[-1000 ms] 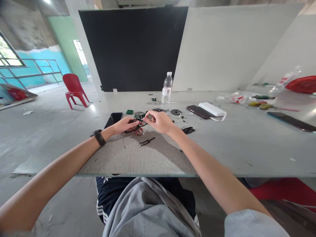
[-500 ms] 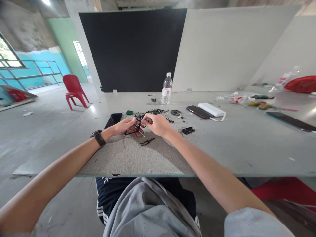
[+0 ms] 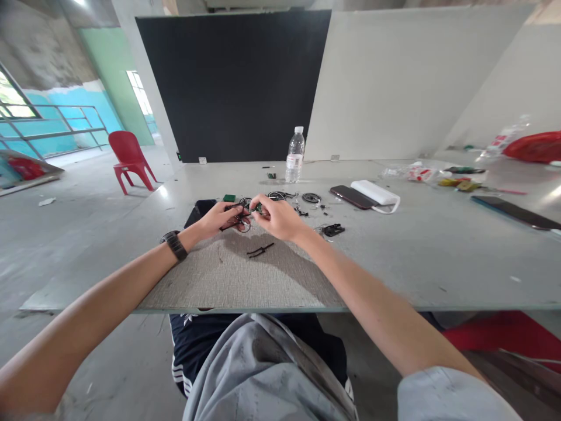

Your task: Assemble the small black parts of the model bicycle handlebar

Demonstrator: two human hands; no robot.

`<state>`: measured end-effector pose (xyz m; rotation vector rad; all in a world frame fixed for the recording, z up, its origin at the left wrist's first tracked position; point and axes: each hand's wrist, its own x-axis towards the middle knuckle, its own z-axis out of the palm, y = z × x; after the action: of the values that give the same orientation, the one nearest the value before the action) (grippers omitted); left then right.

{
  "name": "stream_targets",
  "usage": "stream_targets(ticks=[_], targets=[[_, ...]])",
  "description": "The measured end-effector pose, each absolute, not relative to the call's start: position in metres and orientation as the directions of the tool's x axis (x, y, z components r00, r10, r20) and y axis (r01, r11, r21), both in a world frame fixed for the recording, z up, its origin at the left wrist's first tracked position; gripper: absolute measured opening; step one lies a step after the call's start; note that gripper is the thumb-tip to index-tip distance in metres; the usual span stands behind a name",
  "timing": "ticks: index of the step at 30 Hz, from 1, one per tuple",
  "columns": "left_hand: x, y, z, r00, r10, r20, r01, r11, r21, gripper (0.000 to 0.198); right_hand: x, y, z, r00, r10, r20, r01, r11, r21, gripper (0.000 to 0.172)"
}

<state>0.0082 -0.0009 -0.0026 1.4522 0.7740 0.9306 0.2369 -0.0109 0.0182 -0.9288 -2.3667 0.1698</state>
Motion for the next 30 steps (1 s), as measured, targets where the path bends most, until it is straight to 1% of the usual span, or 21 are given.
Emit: stream_targets(ticks=[2, 4, 6, 9, 11, 14, 17, 23, 25, 27, 30], targets=[[0.0069, 0.0007, -0.0026, 0.421, 0.899, 0.118, -0.092, -0.087, 0.992, 0.023, 0.2379, -0.0107, 0.0178, -0.661, 0.622, 0.42, 0.562, 0.781, -0.271, 0.022], [0.0055, 0.0014, -0.0027, 0.408, 0.908, 0.098, -0.09, -0.066, 0.994, 0.025, 0.237, -0.0103, 0.0158, -0.703, 0.596, 0.388, 0.546, 0.802, -0.242, 0.023], [0.0051, 0.0012, -0.0031, 0.418, 0.906, 0.065, -0.069, -0.039, 0.997, 0.026, 0.2348, -0.01, 0.0136, -0.702, 0.579, 0.415, 0.536, 0.813, -0.229, 0.021], [0.0065, 0.0006, -0.0044, 0.449, 0.893, 0.039, -0.045, -0.021, 0.999, 0.027, 0.2319, -0.0107, 0.0126, -0.678, 0.57, 0.465, 0.53, 0.817, -0.229, 0.023], [0.0077, 0.0008, -0.0058, 0.465, 0.885, 0.028, -0.027, -0.017, 0.999, 0.027, 0.2312, -0.012, 0.0135, -0.663, 0.594, 0.455, 0.548, 0.8, -0.245, 0.024], [0.0091, 0.0025, -0.009, 0.493, 0.87, -0.003, 0.005, 0.0, 1.0, 0.022, 0.2312, -0.0139, 0.0147, -0.621, 0.649, 0.44, 0.589, 0.757, -0.284, 0.022], [0.0099, 0.004, -0.0118, 0.532, 0.847, -0.009, 0.02, -0.002, 1.0, 0.02, 0.2312, -0.0147, 0.0145, -0.558, 0.686, 0.466, 0.626, 0.717, -0.307, 0.021], [0.0099, 0.0006, -0.0107, 0.585, 0.81, -0.034, 0.006, 0.038, 0.999, 0.015, 0.2306, -0.0158, 0.0154, -0.466, 0.717, 0.518, 0.64, 0.677, -0.363, 0.02], [0.0087, -0.0009, -0.0095, 0.6, 0.799, -0.03, -0.02, 0.053, 0.998, 0.017, 0.2304, -0.016, 0.0159, -0.452, 0.725, 0.52, 0.639, 0.67, -0.378, 0.02], [0.0072, -0.002, -0.0084, 0.621, 0.783, -0.011, -0.02, 0.03, 0.999, 0.021, 0.2304, -0.0155, 0.0159, -0.45, 0.73, 0.514, 0.639, 0.666, -0.385, 0.02], [0.0055, -0.0037, -0.0062, 0.645, 0.764, 0.014, 0.061, -0.07, 0.996, 0.027, 0.2305, -0.0137, 0.0151, -0.487, 0.726, 0.485, 0.625, 0.678, -0.388, 0.021]])
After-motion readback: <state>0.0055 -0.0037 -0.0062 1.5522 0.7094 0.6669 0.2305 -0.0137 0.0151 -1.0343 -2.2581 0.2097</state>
